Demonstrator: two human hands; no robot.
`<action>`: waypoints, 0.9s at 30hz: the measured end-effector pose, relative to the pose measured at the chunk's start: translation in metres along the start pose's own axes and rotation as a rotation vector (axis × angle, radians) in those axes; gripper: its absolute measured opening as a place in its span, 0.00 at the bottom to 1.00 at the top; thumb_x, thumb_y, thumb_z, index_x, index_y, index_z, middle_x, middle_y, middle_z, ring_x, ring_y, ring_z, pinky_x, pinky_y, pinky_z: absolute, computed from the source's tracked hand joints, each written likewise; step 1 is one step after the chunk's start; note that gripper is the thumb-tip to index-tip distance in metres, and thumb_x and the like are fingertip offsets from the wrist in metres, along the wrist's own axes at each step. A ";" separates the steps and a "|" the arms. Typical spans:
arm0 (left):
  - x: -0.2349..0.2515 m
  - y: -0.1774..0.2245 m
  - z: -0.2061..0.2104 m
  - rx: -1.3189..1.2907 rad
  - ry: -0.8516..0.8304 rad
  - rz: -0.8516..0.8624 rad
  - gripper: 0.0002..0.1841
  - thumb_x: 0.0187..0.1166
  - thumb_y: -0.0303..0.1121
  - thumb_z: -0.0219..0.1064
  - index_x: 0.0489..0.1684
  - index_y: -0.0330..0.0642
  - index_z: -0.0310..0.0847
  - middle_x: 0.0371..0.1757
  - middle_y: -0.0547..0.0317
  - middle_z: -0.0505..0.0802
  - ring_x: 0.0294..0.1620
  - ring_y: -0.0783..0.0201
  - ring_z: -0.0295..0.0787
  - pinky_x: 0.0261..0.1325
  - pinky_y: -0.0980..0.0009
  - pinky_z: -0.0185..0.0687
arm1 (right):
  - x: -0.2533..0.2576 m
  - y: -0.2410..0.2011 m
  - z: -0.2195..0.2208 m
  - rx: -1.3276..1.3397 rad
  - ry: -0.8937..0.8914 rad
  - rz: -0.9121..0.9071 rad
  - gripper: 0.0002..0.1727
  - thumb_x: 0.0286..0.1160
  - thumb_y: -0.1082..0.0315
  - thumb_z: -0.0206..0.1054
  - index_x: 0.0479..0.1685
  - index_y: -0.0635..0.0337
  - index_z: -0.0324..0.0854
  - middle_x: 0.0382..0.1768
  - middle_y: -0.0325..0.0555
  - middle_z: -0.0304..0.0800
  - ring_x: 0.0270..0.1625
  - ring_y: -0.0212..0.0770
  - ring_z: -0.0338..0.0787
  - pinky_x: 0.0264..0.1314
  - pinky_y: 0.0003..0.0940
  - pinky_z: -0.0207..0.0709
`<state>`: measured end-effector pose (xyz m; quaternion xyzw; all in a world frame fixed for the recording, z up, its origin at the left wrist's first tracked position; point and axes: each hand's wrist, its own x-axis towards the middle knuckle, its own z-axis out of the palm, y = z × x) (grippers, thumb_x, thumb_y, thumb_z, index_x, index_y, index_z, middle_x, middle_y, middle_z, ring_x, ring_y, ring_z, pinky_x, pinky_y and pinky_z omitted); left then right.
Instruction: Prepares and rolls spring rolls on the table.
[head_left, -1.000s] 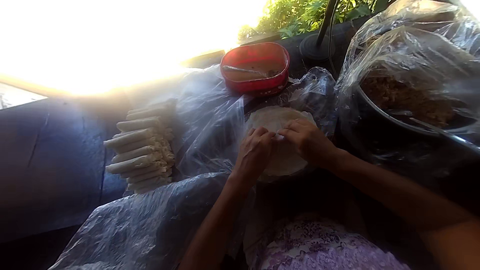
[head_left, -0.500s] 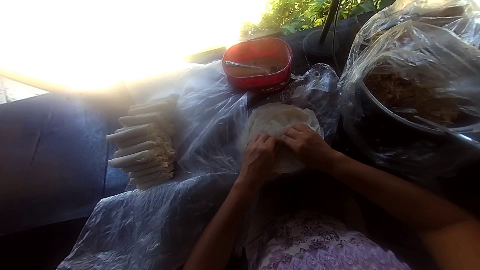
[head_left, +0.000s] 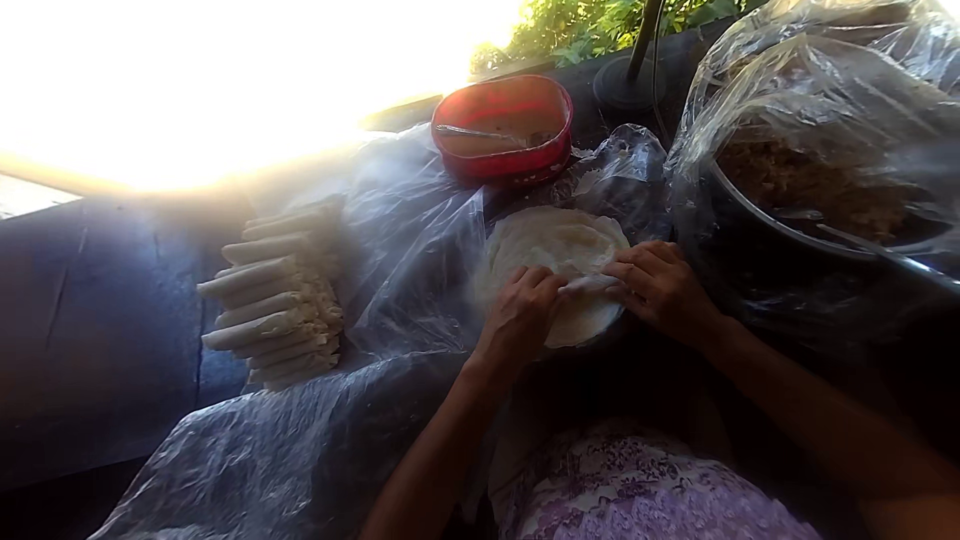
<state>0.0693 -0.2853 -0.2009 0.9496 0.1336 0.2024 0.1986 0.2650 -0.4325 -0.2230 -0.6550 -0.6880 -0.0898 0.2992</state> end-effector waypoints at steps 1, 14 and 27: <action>0.003 0.002 0.005 -0.014 0.012 0.018 0.08 0.76 0.31 0.71 0.42 0.36 0.93 0.44 0.47 0.94 0.47 0.50 0.92 0.53 0.60 0.87 | -0.001 0.000 0.002 -0.006 0.004 -0.007 0.13 0.80 0.62 0.65 0.49 0.57 0.92 0.48 0.51 0.94 0.59 0.53 0.90 0.65 0.49 0.77; 0.006 0.000 0.024 -0.097 0.078 0.044 0.08 0.79 0.29 0.68 0.41 0.38 0.93 0.43 0.51 0.95 0.47 0.54 0.92 0.53 0.63 0.87 | 0.000 -0.005 0.005 -0.043 -0.009 -0.040 0.13 0.81 0.62 0.64 0.48 0.54 0.94 0.46 0.51 0.93 0.57 0.53 0.89 0.64 0.47 0.79; 0.003 0.002 0.026 -0.053 0.071 0.079 0.09 0.78 0.25 0.65 0.41 0.42 0.94 0.42 0.50 0.93 0.48 0.51 0.91 0.52 0.60 0.86 | 0.008 -0.029 0.009 -0.128 0.060 0.105 0.12 0.77 0.69 0.64 0.44 0.57 0.95 0.18 0.47 0.81 0.24 0.49 0.83 0.27 0.40 0.71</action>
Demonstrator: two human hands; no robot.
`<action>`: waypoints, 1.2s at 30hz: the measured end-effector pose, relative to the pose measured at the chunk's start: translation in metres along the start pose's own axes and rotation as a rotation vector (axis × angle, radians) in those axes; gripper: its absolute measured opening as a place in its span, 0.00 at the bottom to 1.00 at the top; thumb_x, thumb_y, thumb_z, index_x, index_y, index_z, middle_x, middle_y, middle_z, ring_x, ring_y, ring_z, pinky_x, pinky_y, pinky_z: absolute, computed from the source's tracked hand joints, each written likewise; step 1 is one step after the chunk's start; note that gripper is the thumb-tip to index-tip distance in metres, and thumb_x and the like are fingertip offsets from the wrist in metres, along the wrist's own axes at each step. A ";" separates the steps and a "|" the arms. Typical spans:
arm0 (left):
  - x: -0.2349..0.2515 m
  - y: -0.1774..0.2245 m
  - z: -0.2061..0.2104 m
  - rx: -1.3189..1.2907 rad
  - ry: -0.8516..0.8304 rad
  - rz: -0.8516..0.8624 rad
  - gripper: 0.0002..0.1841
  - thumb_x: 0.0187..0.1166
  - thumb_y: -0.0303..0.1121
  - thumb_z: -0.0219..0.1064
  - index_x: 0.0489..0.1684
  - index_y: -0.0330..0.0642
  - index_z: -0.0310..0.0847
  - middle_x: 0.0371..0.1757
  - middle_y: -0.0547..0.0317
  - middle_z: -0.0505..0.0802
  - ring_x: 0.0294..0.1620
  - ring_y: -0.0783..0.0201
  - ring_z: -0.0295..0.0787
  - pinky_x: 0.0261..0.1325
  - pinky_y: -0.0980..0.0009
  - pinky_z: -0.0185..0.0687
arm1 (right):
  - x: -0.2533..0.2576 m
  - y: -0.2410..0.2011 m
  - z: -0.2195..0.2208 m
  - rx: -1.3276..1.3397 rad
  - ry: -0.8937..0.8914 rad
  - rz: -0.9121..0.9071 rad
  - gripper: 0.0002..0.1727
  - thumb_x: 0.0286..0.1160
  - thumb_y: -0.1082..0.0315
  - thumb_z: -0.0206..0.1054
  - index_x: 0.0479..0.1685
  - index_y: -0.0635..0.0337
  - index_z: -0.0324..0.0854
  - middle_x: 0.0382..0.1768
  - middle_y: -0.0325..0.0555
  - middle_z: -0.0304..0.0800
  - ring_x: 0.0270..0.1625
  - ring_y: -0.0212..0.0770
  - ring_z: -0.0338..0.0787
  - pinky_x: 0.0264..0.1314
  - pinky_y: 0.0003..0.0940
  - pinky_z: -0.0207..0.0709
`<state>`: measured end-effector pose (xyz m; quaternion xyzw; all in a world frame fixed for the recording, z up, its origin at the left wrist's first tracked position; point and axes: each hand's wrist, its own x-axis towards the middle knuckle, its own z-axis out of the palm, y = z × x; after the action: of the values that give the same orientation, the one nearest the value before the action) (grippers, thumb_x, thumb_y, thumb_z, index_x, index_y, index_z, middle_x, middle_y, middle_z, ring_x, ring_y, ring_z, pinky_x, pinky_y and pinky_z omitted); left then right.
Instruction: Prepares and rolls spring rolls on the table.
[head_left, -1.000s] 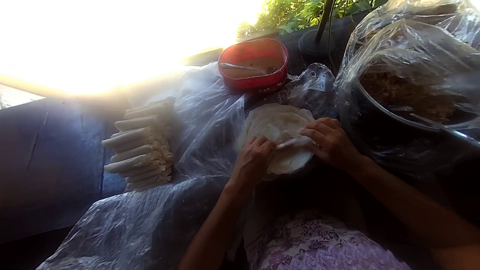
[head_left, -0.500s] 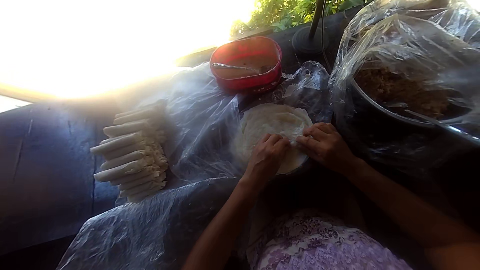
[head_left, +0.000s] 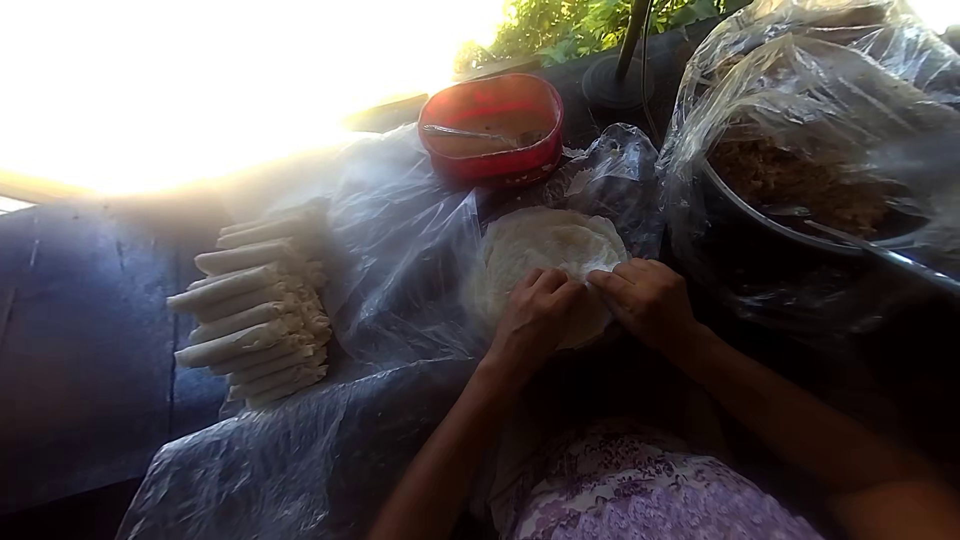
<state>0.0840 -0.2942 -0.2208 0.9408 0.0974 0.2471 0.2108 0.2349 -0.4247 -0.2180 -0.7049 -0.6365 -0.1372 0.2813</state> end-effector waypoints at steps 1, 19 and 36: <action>0.000 0.000 -0.002 -0.023 0.002 -0.018 0.09 0.79 0.26 0.64 0.41 0.40 0.93 0.43 0.51 0.94 0.49 0.51 0.92 0.54 0.60 0.87 | 0.001 -0.002 0.002 0.015 0.012 0.003 0.11 0.77 0.70 0.65 0.44 0.57 0.95 0.21 0.48 0.85 0.27 0.49 0.85 0.29 0.40 0.74; 0.041 -0.015 -0.029 0.024 -0.139 0.135 0.28 0.71 0.18 0.68 0.69 0.57 0.88 0.75 0.41 0.82 0.73 0.40 0.81 0.67 0.48 0.81 | -0.009 -0.022 0.023 0.093 0.012 -0.150 0.11 0.79 0.79 0.61 0.42 0.61 0.90 0.44 0.52 0.96 0.54 0.48 0.95 0.71 0.42 0.82; 0.003 -0.035 -0.029 0.181 -0.081 0.123 0.12 0.73 0.24 0.71 0.51 0.42 0.94 0.59 0.48 0.93 0.69 0.44 0.85 0.69 0.49 0.78 | -0.022 -0.018 0.019 0.312 0.027 -0.033 0.12 0.77 0.80 0.57 0.45 0.62 0.86 0.57 0.56 0.93 0.66 0.50 0.91 0.75 0.43 0.79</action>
<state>0.0696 -0.2517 -0.2127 0.9694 0.0531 0.2114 0.1130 0.2110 -0.4311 -0.2416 -0.6401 -0.6580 -0.0507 0.3935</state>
